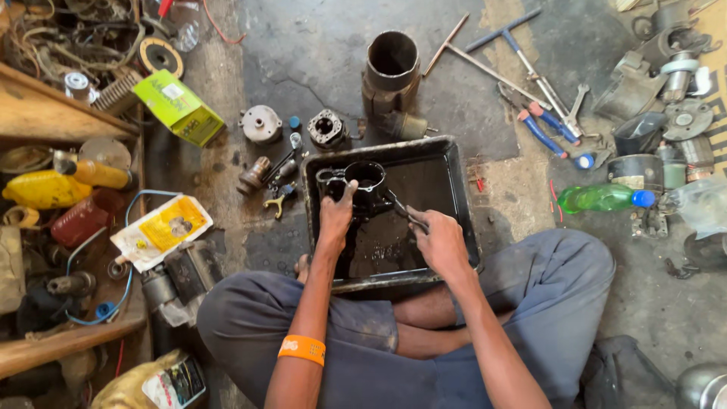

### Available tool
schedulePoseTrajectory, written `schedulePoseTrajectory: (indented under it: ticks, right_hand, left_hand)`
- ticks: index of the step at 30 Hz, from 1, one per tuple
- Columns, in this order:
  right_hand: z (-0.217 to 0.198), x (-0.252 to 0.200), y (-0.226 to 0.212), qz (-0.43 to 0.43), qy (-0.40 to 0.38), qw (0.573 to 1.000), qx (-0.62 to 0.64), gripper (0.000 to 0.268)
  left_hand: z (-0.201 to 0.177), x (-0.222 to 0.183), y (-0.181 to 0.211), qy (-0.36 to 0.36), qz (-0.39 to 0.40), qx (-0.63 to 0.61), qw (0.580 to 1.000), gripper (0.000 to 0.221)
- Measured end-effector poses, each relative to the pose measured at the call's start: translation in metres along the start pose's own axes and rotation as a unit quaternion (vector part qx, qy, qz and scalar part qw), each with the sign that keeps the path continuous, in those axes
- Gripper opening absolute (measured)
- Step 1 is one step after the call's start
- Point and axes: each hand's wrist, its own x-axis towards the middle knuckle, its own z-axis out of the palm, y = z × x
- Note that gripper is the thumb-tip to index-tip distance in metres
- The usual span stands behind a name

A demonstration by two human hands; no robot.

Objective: The person scrubs a cylindrical engine part with a brush while dipping it into a tray of dark liquid. The person repeatedly rotates and scrubs the part, occasionally lifting it to inspect the surface before continuing the cleaning process.

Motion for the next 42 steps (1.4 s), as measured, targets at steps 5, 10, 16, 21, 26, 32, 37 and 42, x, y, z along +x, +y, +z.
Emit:
schedulePoseTrajectory:
  ticks: [5,10,16,21,26,32,37,42]
  right_hand:
    - [-0.01,-0.002,-0.013,-0.024,-0.022,0.999,0.034,0.035]
    - [-0.01,-0.003,-0.014,-0.037,0.033,0.999,-0.006,0.032]
    - [-0.006,-0.008,-0.015,-0.025,-0.018,0.999,-0.038,0.032]
    - [-0.008,-0.012,-0.021,-0.04,0.03,0.999,-0.021,0.031]
    - [-0.001,-0.009,-0.027,0.001,0.049,0.999,-0.005,0.03]
    - [0.005,-0.011,-0.009,-0.027,-0.015,0.999,-0.031,0.029]
    - [0.011,-0.002,-0.001,0.004,0.049,0.994,0.094,0.034]
    - [0.027,-0.003,0.0,0.11,0.047,0.957,0.266,0.042]
  left_hand:
    - [-0.006,-0.006,0.009,0.031,0.022,0.018,0.999,0.094]
    - [-0.01,-0.017,0.02,0.014,-0.009,0.032,0.999,0.099]
    - [-0.012,-0.021,0.028,0.031,0.008,0.037,0.999,0.095]
    - [-0.014,-0.026,0.031,0.029,0.012,0.014,0.999,0.093]
    - [-0.017,-0.022,0.033,0.028,-0.012,0.037,0.999,0.094]
    - [-0.016,-0.021,0.028,0.024,0.015,0.036,0.999,0.098]
    - [-0.01,-0.02,0.026,0.018,0.009,0.049,0.999,0.098]
    - [-0.002,-0.008,0.01,-0.001,-0.001,0.03,1.0,0.092]
